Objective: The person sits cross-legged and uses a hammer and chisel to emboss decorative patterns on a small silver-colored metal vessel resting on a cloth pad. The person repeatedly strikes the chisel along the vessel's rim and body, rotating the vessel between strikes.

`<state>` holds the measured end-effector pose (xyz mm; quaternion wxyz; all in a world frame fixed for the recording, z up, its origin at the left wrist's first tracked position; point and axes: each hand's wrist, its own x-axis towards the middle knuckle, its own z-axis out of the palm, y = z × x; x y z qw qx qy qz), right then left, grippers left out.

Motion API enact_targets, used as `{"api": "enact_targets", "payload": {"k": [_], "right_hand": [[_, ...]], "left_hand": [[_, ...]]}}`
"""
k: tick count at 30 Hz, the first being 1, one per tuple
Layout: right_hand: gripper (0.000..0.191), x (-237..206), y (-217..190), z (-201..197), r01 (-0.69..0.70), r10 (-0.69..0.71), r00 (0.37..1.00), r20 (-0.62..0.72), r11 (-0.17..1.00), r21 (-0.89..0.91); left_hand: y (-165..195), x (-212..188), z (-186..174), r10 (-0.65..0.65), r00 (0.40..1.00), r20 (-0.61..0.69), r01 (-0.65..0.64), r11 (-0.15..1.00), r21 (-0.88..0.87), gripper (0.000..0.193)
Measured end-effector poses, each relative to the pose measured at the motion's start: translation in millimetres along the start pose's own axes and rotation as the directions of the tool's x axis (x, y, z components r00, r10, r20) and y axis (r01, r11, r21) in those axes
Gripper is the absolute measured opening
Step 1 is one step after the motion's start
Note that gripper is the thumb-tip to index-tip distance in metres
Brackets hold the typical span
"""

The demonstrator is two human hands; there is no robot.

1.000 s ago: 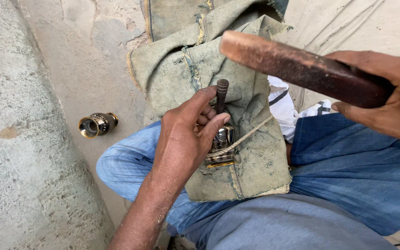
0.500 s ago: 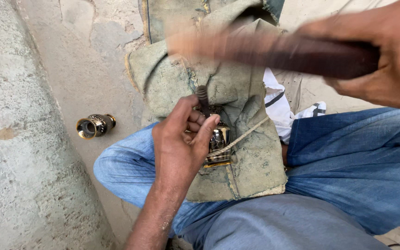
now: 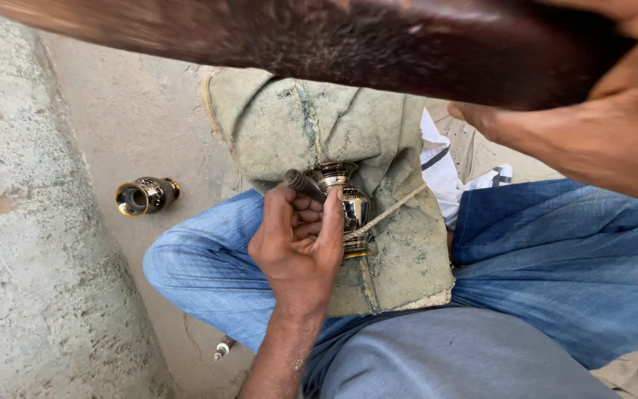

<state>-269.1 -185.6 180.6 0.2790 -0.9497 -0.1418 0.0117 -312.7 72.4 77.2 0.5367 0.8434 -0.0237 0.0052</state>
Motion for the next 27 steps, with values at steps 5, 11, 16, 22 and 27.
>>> {"api": "enact_targets", "payload": {"k": [5,11,16,22,27], "right_hand": [[0.069,-9,-15,-8,-0.057,0.055,0.998,-0.043,0.998,-0.041],[0.052,-8,-45,-29,0.044,-0.044,0.997,-0.062,0.999,0.001],[0.055,-36,-21,-25,0.044,-0.042,0.999,0.021,0.991,-0.124],[0.046,-65,70,25,-0.343,0.355,0.92,0.167,0.934,-0.101],[0.041,-105,73,50,-0.609,0.569,0.75,0.336,0.793,0.018]], "left_hand": [[-2,-4,4,-0.034,0.999,-0.031,0.033,0.999,-0.04,0.025],[-1,-12,9,-0.005,0.999,-0.045,0.003,1.0,-0.027,0.025],[-1,-17,10,0.242,0.965,-0.101,-0.226,0.963,0.147,0.027],[2,15,-17,0.244,0.962,0.123,-0.246,0.969,0.0,0.034],[8,67,-22,0.028,0.813,0.581,-0.073,0.996,0.055,0.05]]}}
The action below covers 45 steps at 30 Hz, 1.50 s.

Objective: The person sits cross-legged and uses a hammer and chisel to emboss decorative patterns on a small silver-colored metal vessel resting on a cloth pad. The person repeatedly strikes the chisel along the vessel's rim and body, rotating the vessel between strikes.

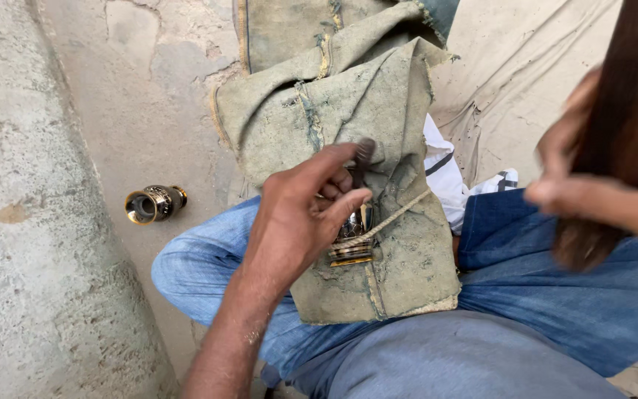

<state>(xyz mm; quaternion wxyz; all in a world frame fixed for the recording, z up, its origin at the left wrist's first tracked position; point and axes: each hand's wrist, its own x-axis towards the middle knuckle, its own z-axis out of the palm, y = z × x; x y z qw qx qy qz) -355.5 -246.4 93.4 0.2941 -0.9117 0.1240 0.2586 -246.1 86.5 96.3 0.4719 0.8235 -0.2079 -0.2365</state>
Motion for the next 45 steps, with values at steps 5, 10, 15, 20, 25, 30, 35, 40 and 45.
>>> {"api": "enact_targets", "payload": {"k": [5,10,15,20,25,30,35,40,45], "right_hand": [[0.045,-26,3,38,-0.06,0.069,0.998,-0.002,0.885,0.461],[0.059,-23,-5,43,-0.349,0.308,0.934,0.182,0.895,0.279],[0.054,-28,-10,39,-0.09,0.115,0.989,-0.09,0.964,0.249],[0.049,-30,-1,45,-0.198,0.199,0.98,-0.02,0.979,0.052],[0.037,-31,4,45,-0.068,0.095,0.992,-0.078,0.953,0.296],[0.049,-33,4,38,0.008,0.03,0.988,-0.153,0.97,0.243],[0.053,-47,-2,50,-0.15,0.167,0.984,-0.057,0.962,0.229],[0.039,-69,-8,70,-0.18,0.223,0.972,-0.08,0.914,0.365],[0.042,-94,-18,85,-0.323,0.284,0.941,0.183,0.915,0.244]], "left_hand": [[1,24,-8,0.005,0.976,0.218,-0.023,0.996,0.084,0.047],[-3,35,-13,0.136,0.95,0.282,-0.157,0.986,0.054,0.046],[-9,38,-17,0.189,0.935,0.3,-0.22,0.972,0.076,0.045],[-16,35,-15,0.272,0.931,0.244,-0.3,0.95,0.086,0.043],[-14,29,-18,0.017,0.97,0.243,-0.024,0.999,0.03,0.041],[-1,30,-20,0.054,0.97,0.237,-0.071,0.995,0.064,0.039],[6,27,-20,0.156,0.951,0.268,-0.188,0.977,0.099,0.034],[9,27,-17,0.15,0.924,0.352,-0.227,0.956,0.188,0.033],[8,1,-30,0.152,0.959,0.238,-0.163,0.986,0.03,0.039]]}}
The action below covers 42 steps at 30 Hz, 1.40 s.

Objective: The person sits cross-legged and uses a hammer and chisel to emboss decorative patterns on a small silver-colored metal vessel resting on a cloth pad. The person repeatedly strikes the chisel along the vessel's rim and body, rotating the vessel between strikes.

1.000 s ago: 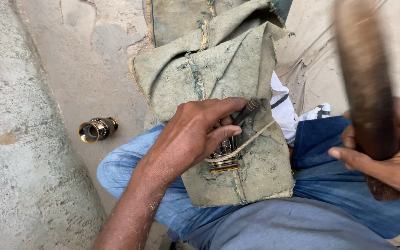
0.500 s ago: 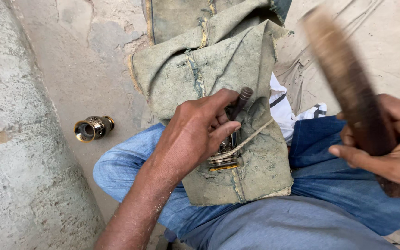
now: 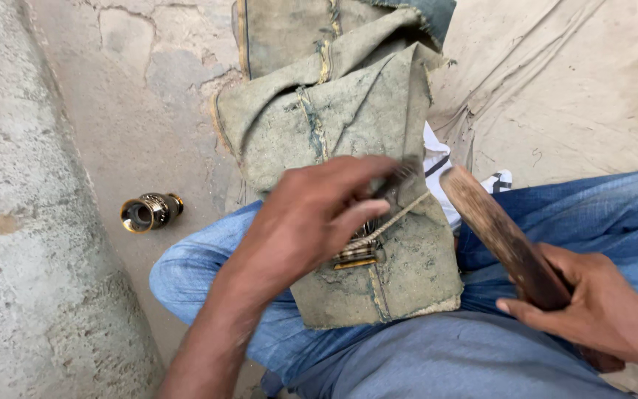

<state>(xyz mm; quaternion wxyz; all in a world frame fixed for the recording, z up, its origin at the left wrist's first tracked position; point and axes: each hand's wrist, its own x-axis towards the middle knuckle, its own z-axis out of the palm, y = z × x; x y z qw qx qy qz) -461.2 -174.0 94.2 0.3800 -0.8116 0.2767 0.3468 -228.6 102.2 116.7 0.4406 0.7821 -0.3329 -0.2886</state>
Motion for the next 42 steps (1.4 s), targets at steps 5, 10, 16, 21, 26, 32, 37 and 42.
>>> {"api": "enact_targets", "payload": {"k": [5,10,16,21,26,32,37,42], "right_hand": [[0.059,-22,-7,18,-0.114,0.183,0.973,0.141,0.91,-0.398],[0.058,-31,-34,41,0.689,-0.748,0.634,-0.199,0.662,-0.293],[0.056,3,-109,70,0.671,-0.73,0.654,-0.197,0.681,-0.293],[0.074,26,-156,82,0.561,-0.56,0.828,0.041,0.822,-0.1],[0.073,20,-146,97,0.612,-0.606,0.765,-0.218,0.79,-0.044],[0.075,52,-129,94,0.626,-0.614,0.778,-0.131,0.742,0.24],[0.078,64,-127,88,0.434,-0.453,0.892,0.014,0.863,0.26],[0.065,59,-115,95,0.561,-0.539,0.828,-0.156,0.787,0.258]], "left_hand": [[-24,-70,6,-0.302,0.913,-0.274,0.049,0.748,-0.662,0.025],[-30,-112,32,0.057,0.913,-0.403,-0.063,0.998,-0.003,0.049],[-13,-123,33,0.058,0.93,-0.364,0.067,0.944,0.323,0.086],[-37,-136,32,0.095,0.873,-0.478,0.005,0.979,0.205,0.08],[-63,-147,42,-0.205,0.847,-0.49,0.153,0.978,-0.143,0.074],[-64,-152,33,0.115,0.793,-0.598,-0.033,0.989,0.147,0.071],[-50,-154,43,0.137,0.88,-0.455,-0.05,0.979,0.198,0.041],[-63,-144,58,0.11,0.87,-0.481,-0.093,0.994,0.06,0.027]]}}
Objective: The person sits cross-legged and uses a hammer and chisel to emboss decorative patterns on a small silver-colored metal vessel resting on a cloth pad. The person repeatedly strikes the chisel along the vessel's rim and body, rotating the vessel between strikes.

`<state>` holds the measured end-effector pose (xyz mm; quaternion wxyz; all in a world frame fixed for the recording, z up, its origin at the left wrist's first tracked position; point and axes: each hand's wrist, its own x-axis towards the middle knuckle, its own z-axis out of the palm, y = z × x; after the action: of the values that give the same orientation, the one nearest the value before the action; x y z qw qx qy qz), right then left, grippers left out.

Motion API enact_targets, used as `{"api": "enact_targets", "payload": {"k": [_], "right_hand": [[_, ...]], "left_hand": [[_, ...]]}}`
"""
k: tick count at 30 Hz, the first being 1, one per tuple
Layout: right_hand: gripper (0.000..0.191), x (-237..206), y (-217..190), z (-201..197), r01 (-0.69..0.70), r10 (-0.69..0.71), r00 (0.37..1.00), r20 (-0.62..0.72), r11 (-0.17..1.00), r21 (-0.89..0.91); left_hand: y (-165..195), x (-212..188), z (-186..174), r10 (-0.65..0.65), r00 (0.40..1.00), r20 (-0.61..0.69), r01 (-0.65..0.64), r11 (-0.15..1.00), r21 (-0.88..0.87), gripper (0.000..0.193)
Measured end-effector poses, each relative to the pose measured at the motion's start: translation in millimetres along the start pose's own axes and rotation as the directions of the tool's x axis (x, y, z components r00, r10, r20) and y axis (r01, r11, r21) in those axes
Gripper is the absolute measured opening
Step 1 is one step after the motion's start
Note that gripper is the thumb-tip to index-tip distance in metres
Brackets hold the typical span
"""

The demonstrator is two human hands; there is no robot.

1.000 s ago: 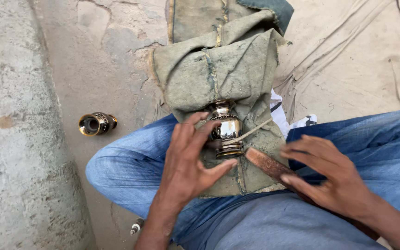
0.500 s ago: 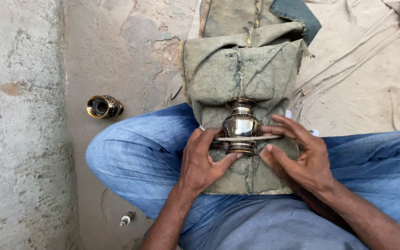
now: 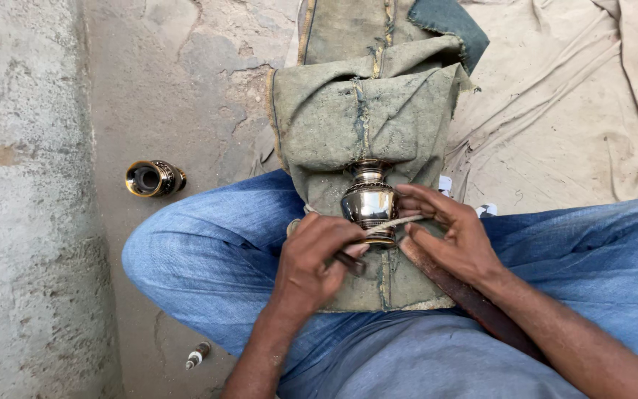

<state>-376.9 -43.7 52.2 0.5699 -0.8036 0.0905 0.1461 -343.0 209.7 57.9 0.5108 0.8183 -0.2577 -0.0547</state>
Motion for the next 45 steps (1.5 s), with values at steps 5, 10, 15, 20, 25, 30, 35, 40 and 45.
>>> {"api": "enact_targets", "payload": {"k": [5,10,15,20,25,30,35,40,45], "right_hand": [[0.051,-8,14,-11,0.135,-0.13,0.991,-0.042,0.973,0.188],[0.043,-3,14,-17,0.186,-0.181,0.983,-0.042,0.954,0.234],[0.042,-1,-5,-22,0.315,-0.31,0.937,-0.164,0.949,0.008],[0.031,-33,-19,-52,0.173,-0.232,0.971,-0.061,0.853,-0.492],[0.051,-63,2,-74,-0.145,0.447,0.877,0.173,0.592,-0.793],[0.044,-78,45,-87,-0.524,0.678,0.719,0.156,0.676,-0.518],[0.058,-77,76,-113,-0.725,0.724,0.688,-0.045,0.686,-0.053],[0.081,-65,82,-123,-0.158,0.187,0.973,-0.135,0.967,0.199],[0.068,-48,100,-118,-0.368,0.378,0.925,0.046,0.858,0.359]], "left_hand": [[-12,6,-3,-0.058,0.998,0.006,0.058,0.981,-0.187,0.025],[3,15,-10,-0.098,0.994,0.039,0.104,0.978,-0.182,0.03],[25,27,-22,-0.38,0.906,0.186,0.411,0.894,-0.178,0.03],[32,52,-29,-0.287,0.955,0.068,0.293,0.953,-0.084,0.031],[10,106,-19,-0.336,0.922,0.193,0.368,0.916,-0.159,0.029],[-7,162,1,-0.355,0.845,0.4,0.475,0.842,-0.256,0.034],[8,197,20,-0.222,0.835,0.504,0.263,0.965,-0.01,0.042],[16,223,35,-0.332,0.728,0.6,0.277,0.943,0.185,0.05],[16,236,54,-0.23,0.707,0.669,0.136,0.972,0.191,0.051]]}}
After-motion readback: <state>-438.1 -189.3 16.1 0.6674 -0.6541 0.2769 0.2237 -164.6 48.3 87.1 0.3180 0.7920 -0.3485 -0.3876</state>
